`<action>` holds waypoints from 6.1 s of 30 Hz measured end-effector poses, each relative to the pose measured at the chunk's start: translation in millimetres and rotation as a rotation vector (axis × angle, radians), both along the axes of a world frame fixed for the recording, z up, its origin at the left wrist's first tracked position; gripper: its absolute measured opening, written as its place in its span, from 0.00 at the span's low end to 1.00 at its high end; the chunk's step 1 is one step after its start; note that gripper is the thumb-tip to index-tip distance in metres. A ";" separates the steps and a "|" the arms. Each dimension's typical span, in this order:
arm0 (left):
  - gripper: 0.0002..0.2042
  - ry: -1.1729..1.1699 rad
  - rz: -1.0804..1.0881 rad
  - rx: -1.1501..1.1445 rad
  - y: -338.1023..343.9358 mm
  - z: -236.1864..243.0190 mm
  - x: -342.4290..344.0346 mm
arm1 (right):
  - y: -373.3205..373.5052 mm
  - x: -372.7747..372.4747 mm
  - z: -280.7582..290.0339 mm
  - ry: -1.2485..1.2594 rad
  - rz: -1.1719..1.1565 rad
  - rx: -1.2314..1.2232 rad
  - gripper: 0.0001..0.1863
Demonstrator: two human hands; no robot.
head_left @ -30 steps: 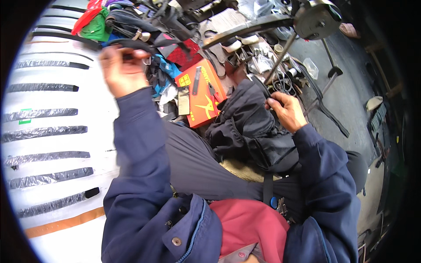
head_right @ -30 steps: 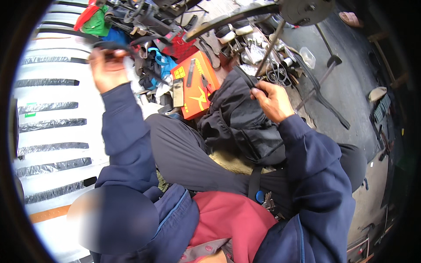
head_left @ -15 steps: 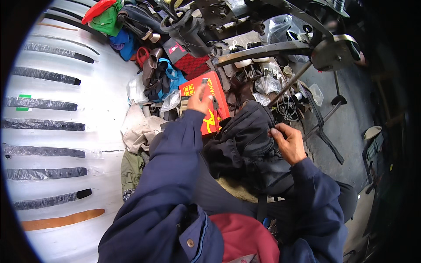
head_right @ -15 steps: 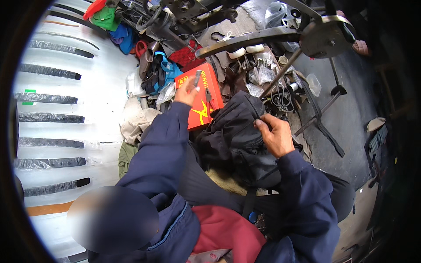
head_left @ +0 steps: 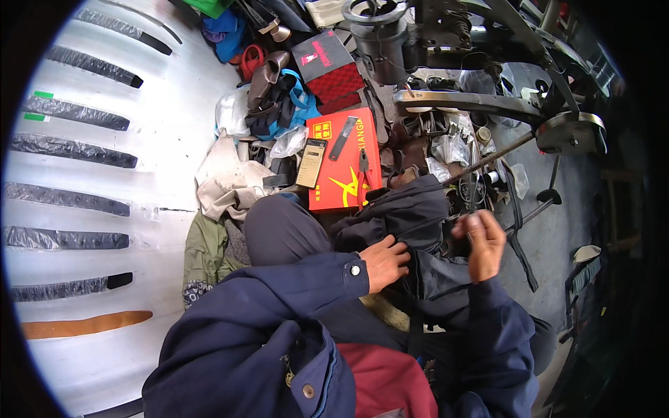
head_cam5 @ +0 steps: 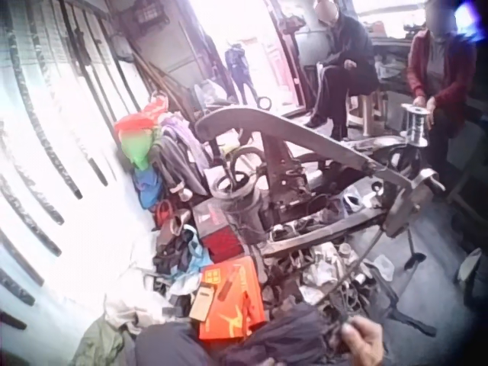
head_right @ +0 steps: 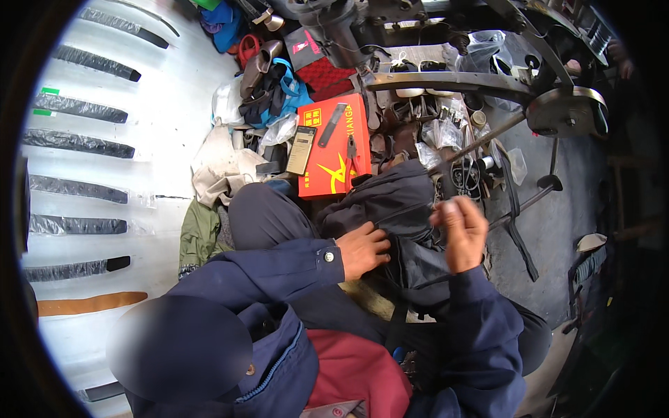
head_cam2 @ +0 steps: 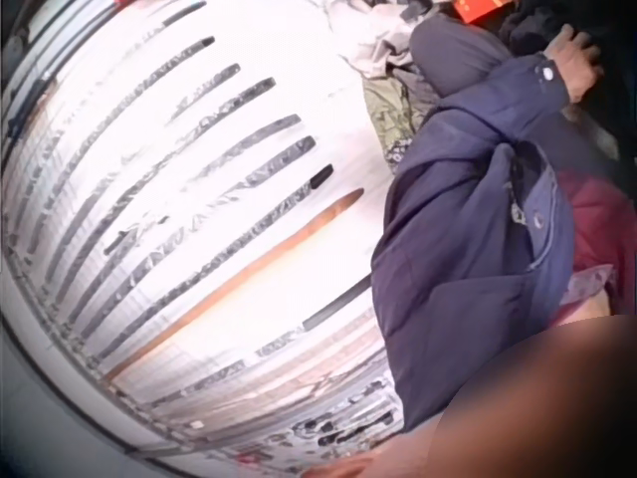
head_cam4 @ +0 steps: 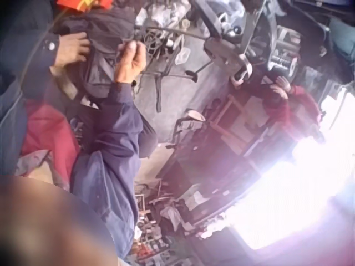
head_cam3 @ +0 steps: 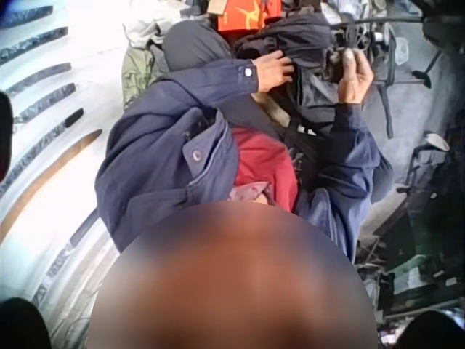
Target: The person sews a black bag using a manual sewing machine, repeatedly positioning the fabric under the needle, operating the foot pedal, and trimming threads with scissors. The person adjusts the bag and continues stitching along its edges.
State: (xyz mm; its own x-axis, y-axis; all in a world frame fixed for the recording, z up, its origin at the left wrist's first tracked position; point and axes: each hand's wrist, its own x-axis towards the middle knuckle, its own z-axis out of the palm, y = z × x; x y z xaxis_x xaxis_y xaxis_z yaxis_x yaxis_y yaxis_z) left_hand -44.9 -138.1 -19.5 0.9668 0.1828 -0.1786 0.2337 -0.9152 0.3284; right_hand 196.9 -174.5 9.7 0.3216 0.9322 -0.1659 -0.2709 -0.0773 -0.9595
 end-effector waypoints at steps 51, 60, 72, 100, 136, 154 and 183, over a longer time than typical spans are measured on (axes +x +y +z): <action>0.09 -0.401 0.244 -0.262 0.9 23.0 -3.4 | -74.5 43.1 28.8 -0.761 0.690 -0.231 0.18; 0.15 -0.539 0.192 -0.144 12.8 69.9 12.7 | -33.0 -19.1 49.1 -0.549 0.729 -0.252 0.15; 0.13 -0.469 0.061 0.088 47.7 106.2 27.0 | -66.0 -73.2 14.0 0.285 -0.007 -0.239 0.07; 0.16 -0.263 0.195 -0.151 30.3 49.2 0.8 | -84.2 -74.2 -42.0 0.072 0.124 -0.338 0.18; 0.05 -0.332 0.227 -0.019 30.0 34.2 2.7 | -63.1 -67.4 -62.5 0.135 0.166 -0.340 0.10; 0.09 -0.386 0.225 0.007 29.0 31.4 2.6 | -53.7 -65.1 -56.2 0.155 0.244 -0.485 0.10; 0.07 -0.406 0.251 0.007 30.2 28.4 2.1 | -53.5 -64.9 -50.0 -0.090 0.309 -0.329 0.10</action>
State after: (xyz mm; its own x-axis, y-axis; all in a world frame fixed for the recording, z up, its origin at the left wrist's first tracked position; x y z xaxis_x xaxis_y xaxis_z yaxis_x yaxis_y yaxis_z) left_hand -42.8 -107.8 8.9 0.8840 0.4193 0.2068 0.3017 -0.8495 0.4327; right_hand 132.1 -228.0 -40.3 0.0634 0.8890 -0.4534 -0.1036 -0.4460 -0.8890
